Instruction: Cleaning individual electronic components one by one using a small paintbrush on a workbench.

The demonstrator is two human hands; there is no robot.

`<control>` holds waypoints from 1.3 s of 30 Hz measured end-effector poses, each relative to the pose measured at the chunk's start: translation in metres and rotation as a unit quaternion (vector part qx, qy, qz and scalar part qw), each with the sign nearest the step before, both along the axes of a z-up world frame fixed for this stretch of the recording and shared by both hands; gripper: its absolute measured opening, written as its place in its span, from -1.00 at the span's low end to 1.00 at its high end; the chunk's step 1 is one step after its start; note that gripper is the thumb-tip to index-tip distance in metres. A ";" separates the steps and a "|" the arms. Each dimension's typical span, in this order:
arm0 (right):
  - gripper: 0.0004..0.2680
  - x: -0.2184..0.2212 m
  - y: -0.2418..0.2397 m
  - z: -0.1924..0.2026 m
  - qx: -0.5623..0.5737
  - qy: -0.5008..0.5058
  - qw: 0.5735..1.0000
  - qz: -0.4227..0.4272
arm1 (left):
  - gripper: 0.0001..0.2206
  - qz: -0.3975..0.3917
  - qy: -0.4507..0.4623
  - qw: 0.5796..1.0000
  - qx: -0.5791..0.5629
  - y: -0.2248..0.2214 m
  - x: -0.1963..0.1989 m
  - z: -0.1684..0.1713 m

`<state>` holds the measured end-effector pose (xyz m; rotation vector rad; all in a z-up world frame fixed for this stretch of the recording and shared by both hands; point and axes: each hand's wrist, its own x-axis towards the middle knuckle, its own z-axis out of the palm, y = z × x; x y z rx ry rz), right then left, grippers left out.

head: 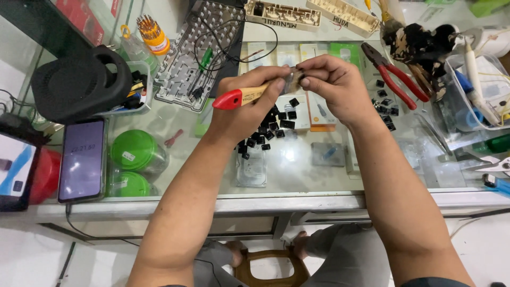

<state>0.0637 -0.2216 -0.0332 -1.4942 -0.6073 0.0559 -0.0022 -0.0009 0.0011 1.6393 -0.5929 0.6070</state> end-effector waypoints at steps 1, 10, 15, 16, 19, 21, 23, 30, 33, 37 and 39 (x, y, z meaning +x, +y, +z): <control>-0.79 0.000 0.001 -0.001 0.000 0.001 1.000 0.001 | -0.89 0.001 0.001 1.000 0.000 0.001 0.000 -0.002; -0.84 -0.009 0.011 0.006 0.013 -0.002 1.000 -0.006 | -0.88 0.079 -0.046 0.996 -0.011 0.000 -0.002 0.000; -0.83 -0.002 0.009 -0.003 0.035 0.005 0.999 -0.001 | -0.88 0.033 -0.012 0.999 -0.010 -0.001 -0.002 -0.003; -0.83 -0.001 0.007 -0.006 0.034 0.005 0.999 -0.001 | -0.88 0.033 -0.012 0.999 -0.010 -0.001 -0.002 -0.004; -0.85 -0.002 0.006 -0.002 0.025 0.000 0.999 -0.020 | -0.89 0.020 -0.009 1.000 0.002 0.003 -0.003 0.000; -0.90 -0.012 0.010 0.014 -0.061 0.006 0.996 -0.069 | -0.80 0.030 0.045 0.991 0.126 0.009 -0.008 0.009; -0.89 -0.011 0.008 0.014 -0.053 0.005 0.996 -0.066 | -0.81 0.032 0.015 0.993 0.112 0.007 -0.007 0.006; -0.90 -0.011 0.008 0.015 -0.043 -0.010 0.997 -0.063 | -0.81 0.044 0.092 0.985 0.136 0.004 -0.004 0.004; -0.90 -0.012 0.005 0.017 -0.030 -0.011 0.997 -0.070 | -0.81 0.032 -0.003 0.997 0.069 0.003 -0.006 0.003; -0.88 -0.010 0.004 0.013 -0.012 0.012 0.999 -0.052 | -0.80 0.049 -0.046 0.995 0.074 0.004 -0.004 0.001; -0.84 -0.008 0.007 0.010 0.014 0.017 0.999 -0.044 | -0.81 0.027 -0.015 0.996 0.085 0.002 -0.004 -0.001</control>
